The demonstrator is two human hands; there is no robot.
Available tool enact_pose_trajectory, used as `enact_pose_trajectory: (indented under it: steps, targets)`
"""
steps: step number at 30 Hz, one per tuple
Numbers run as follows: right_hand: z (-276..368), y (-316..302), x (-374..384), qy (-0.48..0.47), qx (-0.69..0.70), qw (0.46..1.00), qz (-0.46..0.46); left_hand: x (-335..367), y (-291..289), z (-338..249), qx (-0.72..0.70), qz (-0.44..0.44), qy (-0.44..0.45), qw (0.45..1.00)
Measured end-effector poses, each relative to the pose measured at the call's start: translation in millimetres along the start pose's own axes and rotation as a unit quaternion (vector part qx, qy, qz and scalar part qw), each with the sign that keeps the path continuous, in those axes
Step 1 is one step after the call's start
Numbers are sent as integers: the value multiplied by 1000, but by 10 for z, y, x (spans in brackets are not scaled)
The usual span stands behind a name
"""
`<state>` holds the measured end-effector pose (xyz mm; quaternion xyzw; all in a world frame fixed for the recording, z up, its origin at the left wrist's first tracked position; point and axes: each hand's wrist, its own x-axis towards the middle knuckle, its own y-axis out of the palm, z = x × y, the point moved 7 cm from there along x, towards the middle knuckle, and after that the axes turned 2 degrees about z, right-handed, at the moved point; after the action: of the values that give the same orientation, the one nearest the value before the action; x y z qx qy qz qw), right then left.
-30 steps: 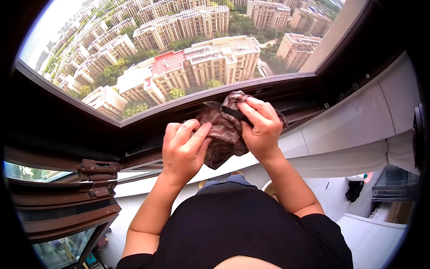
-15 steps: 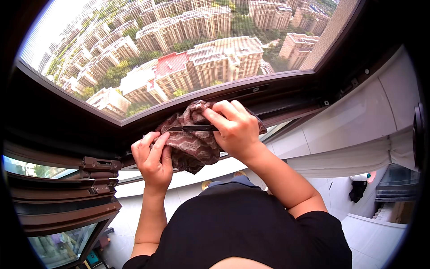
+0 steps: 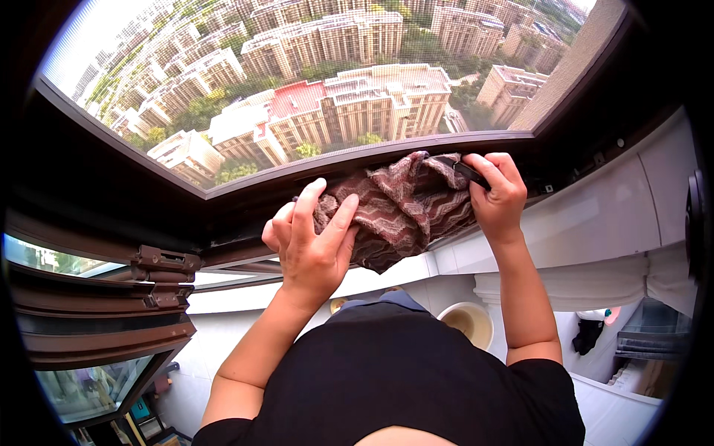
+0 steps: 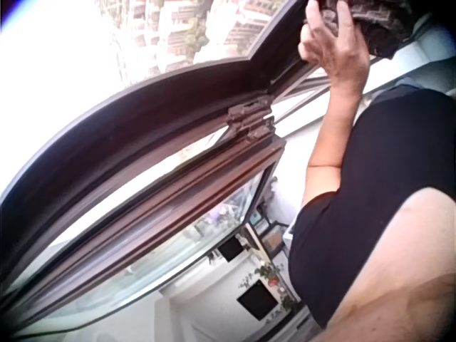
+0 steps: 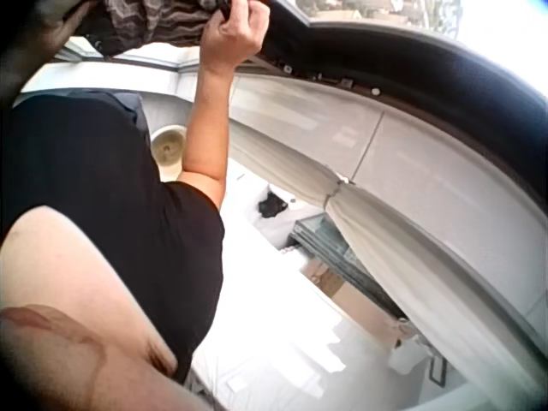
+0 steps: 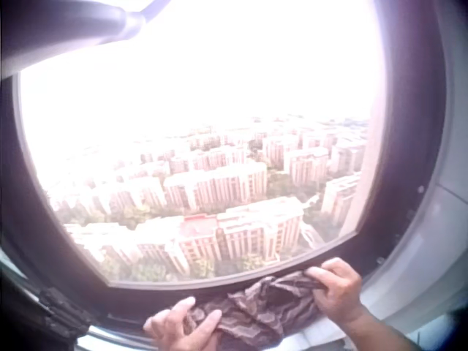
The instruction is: The person cleans the interior tracks and frames of a large glass window using a cloth and a narrow tool to reach into crevices.
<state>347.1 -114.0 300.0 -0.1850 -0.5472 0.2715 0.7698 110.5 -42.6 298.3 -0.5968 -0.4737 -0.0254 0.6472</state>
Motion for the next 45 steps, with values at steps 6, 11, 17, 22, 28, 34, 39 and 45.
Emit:
enact_pose_trajectory:
  steps: [6,11,17,22,28,34,39,45]
  targets:
    - [-182,-82,-47,105,116,985,-67,170,21,-330,-25,-30,106,994]
    - [-152,-71,-13,110,132,981,-85,386,368,-601,-3,61,155,986]
    - [-216,-25,-104,231,174,954,-73,478,410,-517,-5,84,114,990]
    - [326,88,-11,71,148,986,-37,451,301,-348,-2,91,100,991]
    - [672,332,-87,-30,124,992,25,349,102,-57,21,105,63,992]
    - [1085,613,-69,-61,118,986,102,187,-94,289,48,124,19,991]
    - [1180,723,-43,-68,121,984,115,140,-164,378,49,111,5,993]
    - [893,534,38,-42,68,988,130,163,-105,265,71,77,18,994]
